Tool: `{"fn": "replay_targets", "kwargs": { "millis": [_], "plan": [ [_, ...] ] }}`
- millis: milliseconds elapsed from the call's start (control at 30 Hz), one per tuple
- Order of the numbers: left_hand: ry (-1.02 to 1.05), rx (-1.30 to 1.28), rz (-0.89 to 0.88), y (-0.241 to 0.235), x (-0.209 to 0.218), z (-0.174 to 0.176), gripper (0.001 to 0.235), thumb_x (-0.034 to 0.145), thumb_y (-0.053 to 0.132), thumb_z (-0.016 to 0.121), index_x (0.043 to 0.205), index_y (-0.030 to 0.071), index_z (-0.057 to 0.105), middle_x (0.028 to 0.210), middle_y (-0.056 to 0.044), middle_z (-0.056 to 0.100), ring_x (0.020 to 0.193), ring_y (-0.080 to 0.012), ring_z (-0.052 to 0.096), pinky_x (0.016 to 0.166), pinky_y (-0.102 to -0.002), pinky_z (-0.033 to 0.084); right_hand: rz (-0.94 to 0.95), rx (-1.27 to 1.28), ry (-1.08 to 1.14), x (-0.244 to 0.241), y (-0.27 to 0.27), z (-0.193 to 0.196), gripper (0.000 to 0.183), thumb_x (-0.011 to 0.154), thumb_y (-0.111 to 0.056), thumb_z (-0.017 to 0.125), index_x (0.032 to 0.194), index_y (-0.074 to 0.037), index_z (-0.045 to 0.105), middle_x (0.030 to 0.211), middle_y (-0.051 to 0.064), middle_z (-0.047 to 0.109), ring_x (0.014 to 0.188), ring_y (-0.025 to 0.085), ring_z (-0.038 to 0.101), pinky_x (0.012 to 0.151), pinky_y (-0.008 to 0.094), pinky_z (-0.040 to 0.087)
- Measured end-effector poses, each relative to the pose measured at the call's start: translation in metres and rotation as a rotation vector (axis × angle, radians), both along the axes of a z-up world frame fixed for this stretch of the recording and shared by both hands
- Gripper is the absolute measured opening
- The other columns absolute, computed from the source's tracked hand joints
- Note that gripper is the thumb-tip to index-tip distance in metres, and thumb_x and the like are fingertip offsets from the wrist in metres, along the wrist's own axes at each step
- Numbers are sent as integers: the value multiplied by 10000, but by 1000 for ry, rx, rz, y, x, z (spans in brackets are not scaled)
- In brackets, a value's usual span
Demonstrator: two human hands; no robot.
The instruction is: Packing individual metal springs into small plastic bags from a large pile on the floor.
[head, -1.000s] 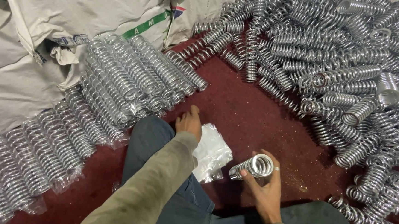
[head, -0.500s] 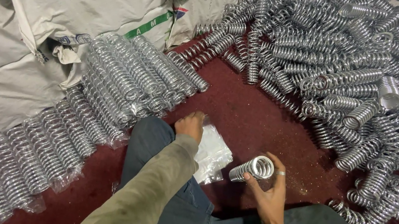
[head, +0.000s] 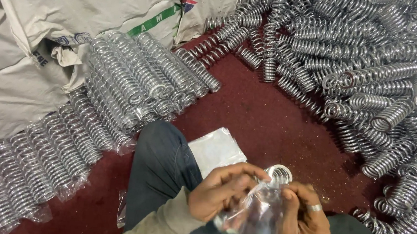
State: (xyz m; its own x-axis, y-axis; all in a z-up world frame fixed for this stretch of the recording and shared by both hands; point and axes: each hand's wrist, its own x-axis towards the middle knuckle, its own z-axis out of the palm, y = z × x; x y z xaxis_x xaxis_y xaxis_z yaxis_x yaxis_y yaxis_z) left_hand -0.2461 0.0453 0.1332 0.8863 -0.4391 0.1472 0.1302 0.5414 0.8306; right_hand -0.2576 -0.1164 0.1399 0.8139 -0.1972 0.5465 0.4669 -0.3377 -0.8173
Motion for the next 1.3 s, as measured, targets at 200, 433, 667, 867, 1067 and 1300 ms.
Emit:
{"fn": "replay_targets", "kwargs": {
  "millis": [200, 433, 667, 867, 1067, 1300],
  "plan": [
    [594, -35, 220, -49, -32, -26, 172, 988, 37, 671, 1156, 3, 689, 818, -123, 635, 445, -148, 520, 257, -215, 302, -196, 156, 183, -26, -4, -11, 148, 1013, -200, 661, 991, -55, 643, 795, 46, 680, 577, 40, 505, 539, 174, 371],
    [290, 54, 216, -54, -28, -37, 136, 1021, 213, 628, 1040, 79, 616, 1062, -62, 689, 830, -129, 603, 787, -272, 512, -86, 29, 267, -25, -22, -13, 93, 971, -136, 661, 934, -51, 676, 838, 55, 669, 751, 130, 630, 674, 223, 503],
    [274, 185, 141, -53, -27, -37, 135, 1023, 281, 636, 1034, 150, 607, 1007, 45, 616, 898, -54, 542, 838, -238, 483, -58, -178, 204, -21, -25, -10, 136, 936, -160, 675, 839, -65, 657, 828, 28, 626, 779, 130, 593, 742, 238, 476],
    [94, 106, -243, -35, -22, -69, 363, 1079, 406, 555, 1049, 50, 618, 1096, -147, 700, 723, -100, 623, 835, -259, 509, 310, 504, 578, -20, -64, -52, 167, 959, -121, 654, 853, -1, 605, 539, 79, 479, 454, 182, 485, 445, 294, 391],
    [277, 30, 198, -35, 8, -58, 242, 1056, 220, 588, 906, 40, 648, 781, -66, 631, 753, -152, 594, 784, -299, 495, 234, 318, 624, -10, -50, -30, 124, 893, -100, 753, 818, -5, 727, 743, 73, 678, 732, 172, 615, 729, 287, 477],
    [80, 410, 254, -44, 44, -45, 134, 1007, 218, 606, 959, 107, 663, 1279, -68, 540, 741, -124, 663, 848, -304, 609, 60, -276, 563, 48, -61, -5, 110, 842, -87, 640, 755, -107, 705, 795, -5, 672, 613, 109, 531, 554, 259, 410]
  ]
}}
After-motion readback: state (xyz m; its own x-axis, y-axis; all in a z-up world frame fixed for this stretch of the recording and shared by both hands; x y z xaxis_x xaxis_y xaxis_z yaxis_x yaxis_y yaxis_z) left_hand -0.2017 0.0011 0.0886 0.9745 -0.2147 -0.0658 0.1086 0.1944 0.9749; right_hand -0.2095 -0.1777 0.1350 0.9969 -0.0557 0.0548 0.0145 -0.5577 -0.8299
